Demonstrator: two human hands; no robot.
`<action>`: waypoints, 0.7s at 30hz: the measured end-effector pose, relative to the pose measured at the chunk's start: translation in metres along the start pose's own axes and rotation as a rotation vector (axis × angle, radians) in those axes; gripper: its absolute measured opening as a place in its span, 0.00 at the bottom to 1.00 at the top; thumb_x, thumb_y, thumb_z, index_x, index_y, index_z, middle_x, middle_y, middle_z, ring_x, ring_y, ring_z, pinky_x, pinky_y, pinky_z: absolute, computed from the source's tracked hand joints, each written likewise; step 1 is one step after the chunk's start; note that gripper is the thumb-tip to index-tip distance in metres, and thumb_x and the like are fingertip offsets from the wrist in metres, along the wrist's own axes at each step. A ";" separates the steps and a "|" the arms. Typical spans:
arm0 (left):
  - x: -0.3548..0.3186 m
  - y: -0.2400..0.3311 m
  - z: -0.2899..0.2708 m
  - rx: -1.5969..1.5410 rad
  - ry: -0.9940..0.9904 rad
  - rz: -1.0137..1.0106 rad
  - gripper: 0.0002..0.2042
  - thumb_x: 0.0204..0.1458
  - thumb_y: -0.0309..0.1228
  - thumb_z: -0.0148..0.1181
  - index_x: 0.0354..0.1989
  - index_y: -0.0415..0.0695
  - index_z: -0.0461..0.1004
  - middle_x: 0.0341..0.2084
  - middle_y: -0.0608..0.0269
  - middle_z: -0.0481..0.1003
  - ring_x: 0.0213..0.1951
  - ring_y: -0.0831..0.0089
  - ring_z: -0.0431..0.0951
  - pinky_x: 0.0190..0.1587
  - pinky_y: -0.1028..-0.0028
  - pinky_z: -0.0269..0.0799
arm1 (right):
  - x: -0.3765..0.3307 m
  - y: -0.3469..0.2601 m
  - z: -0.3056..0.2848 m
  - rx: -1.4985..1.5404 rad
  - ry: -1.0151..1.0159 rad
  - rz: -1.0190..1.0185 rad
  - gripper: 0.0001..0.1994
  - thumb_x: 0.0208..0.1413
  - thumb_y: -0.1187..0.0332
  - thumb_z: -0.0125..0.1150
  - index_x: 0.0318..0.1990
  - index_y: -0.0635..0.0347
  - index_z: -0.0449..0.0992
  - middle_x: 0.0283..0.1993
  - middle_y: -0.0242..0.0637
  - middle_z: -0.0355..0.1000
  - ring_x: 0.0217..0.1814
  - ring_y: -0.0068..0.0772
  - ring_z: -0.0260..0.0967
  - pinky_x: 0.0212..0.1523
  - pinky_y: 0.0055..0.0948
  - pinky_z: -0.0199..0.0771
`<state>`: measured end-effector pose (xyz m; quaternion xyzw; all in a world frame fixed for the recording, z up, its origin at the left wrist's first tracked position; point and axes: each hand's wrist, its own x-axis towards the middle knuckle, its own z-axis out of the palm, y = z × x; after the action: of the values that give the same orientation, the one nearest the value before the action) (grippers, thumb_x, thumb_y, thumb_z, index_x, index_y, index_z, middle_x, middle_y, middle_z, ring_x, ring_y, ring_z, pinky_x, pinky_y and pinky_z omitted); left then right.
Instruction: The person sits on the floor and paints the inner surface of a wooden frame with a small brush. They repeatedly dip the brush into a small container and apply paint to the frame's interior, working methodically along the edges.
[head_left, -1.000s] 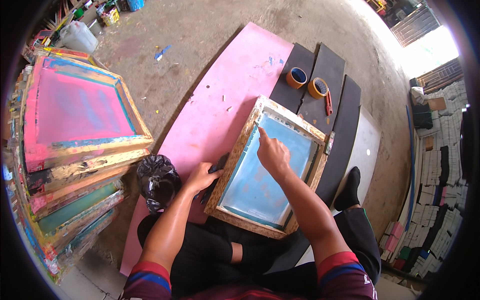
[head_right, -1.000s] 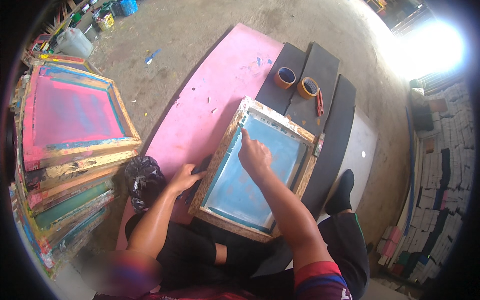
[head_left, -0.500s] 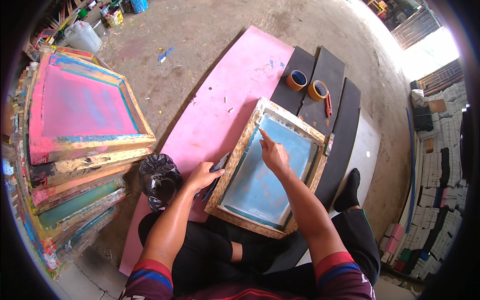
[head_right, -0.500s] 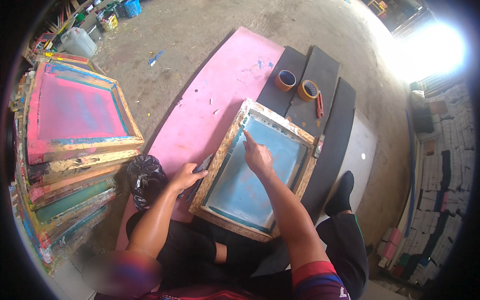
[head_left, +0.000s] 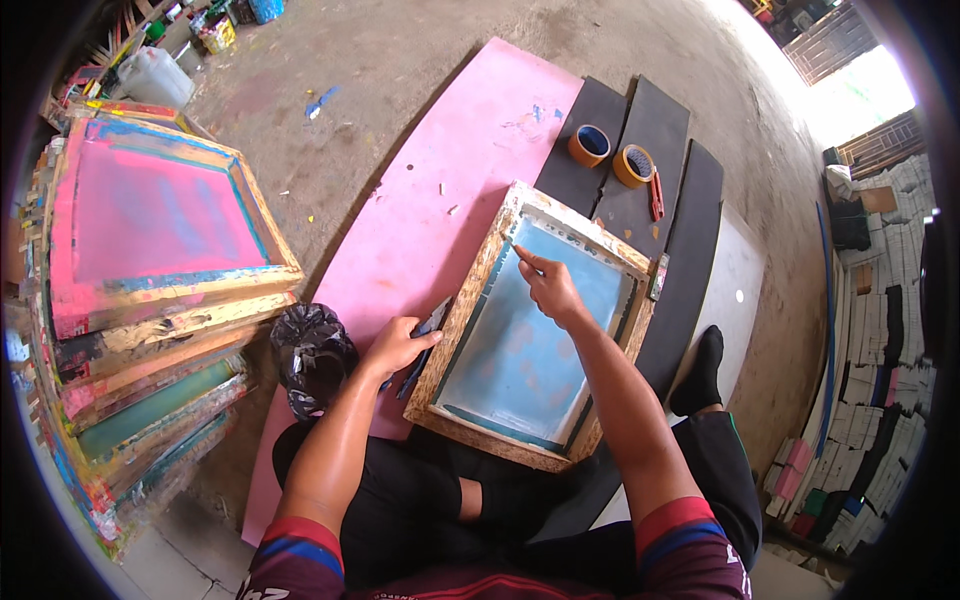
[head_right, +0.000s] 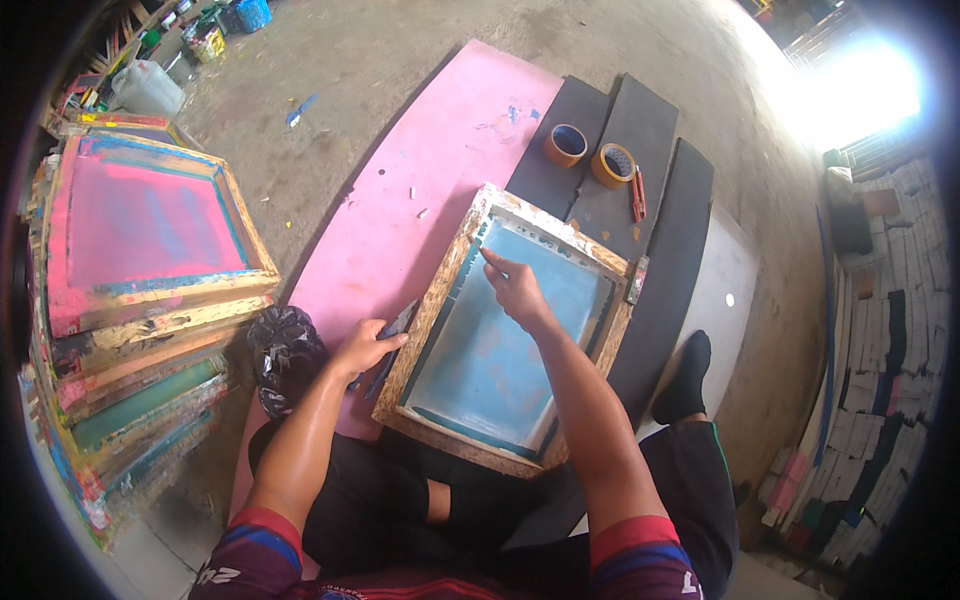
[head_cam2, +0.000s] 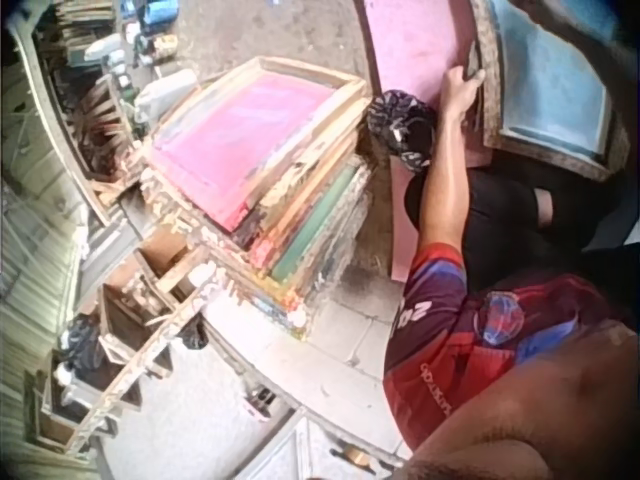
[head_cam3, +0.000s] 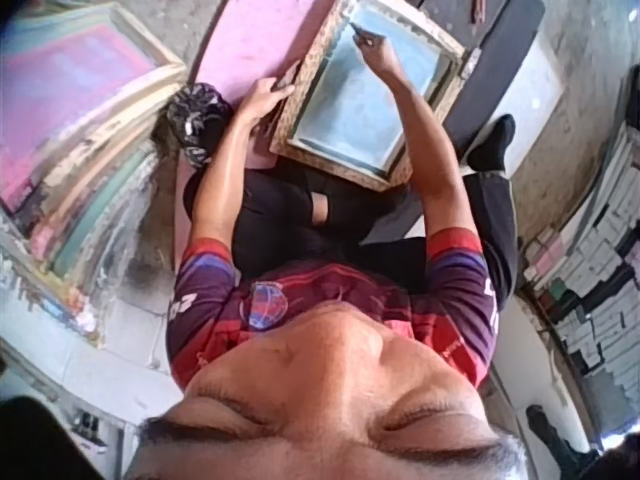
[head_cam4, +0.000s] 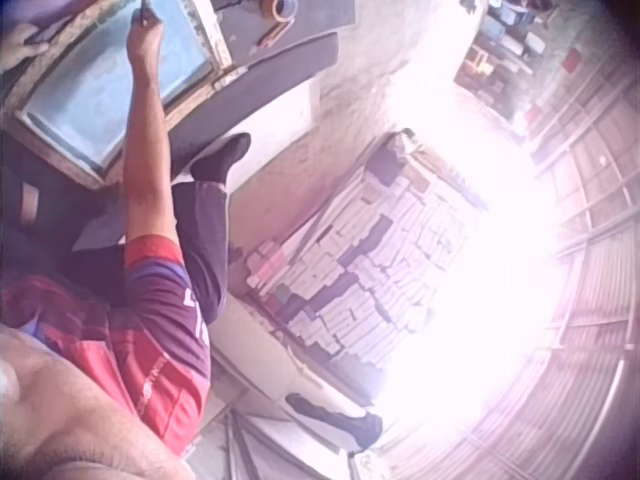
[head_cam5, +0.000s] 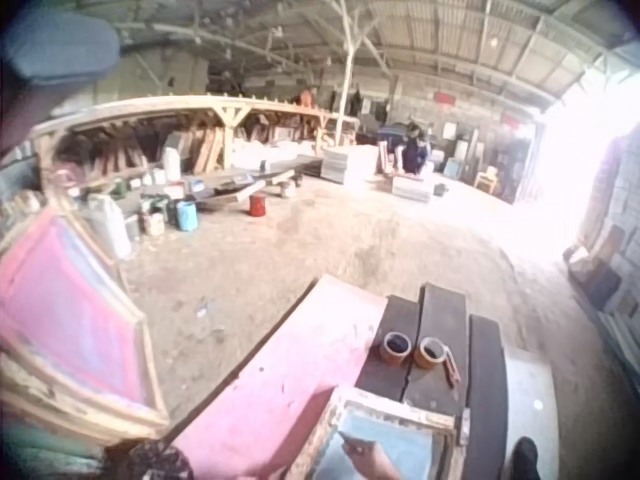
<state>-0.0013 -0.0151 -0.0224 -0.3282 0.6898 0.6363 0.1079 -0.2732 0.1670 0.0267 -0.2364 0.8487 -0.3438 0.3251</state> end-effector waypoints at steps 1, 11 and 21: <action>-0.001 0.003 0.000 -0.003 -0.007 -0.013 0.16 0.64 0.37 0.71 0.45 0.33 0.83 0.34 0.64 0.83 0.36 0.78 0.79 0.42 0.67 0.77 | 0.000 0.001 -0.003 0.013 -0.003 0.000 0.23 0.75 0.59 0.59 0.74 0.45 0.74 0.38 0.43 0.85 0.40 0.49 0.83 0.44 0.45 0.81; 0.000 -0.008 0.004 -0.009 0.037 -0.001 0.18 0.63 0.41 0.73 0.40 0.33 0.82 0.29 0.64 0.81 0.35 0.77 0.77 0.41 0.65 0.75 | 0.004 -0.007 -0.018 0.215 -0.183 0.148 0.23 0.77 0.55 0.55 0.75 0.46 0.73 0.24 0.27 0.67 0.19 0.20 0.58 0.21 0.29 0.63; 0.001 0.005 0.007 -0.034 0.002 -0.005 0.17 0.62 0.40 0.73 0.41 0.34 0.83 0.30 0.63 0.82 0.35 0.76 0.78 0.42 0.65 0.75 | 0.042 0.064 0.001 -0.087 0.153 -0.419 0.24 0.78 0.53 0.54 0.78 0.35 0.69 0.24 0.25 0.61 0.18 0.16 0.51 0.17 0.22 0.51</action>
<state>-0.0067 -0.0093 -0.0203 -0.3325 0.6781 0.6472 0.1033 -0.3124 0.1823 -0.0378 -0.3947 0.8171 -0.3838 0.1710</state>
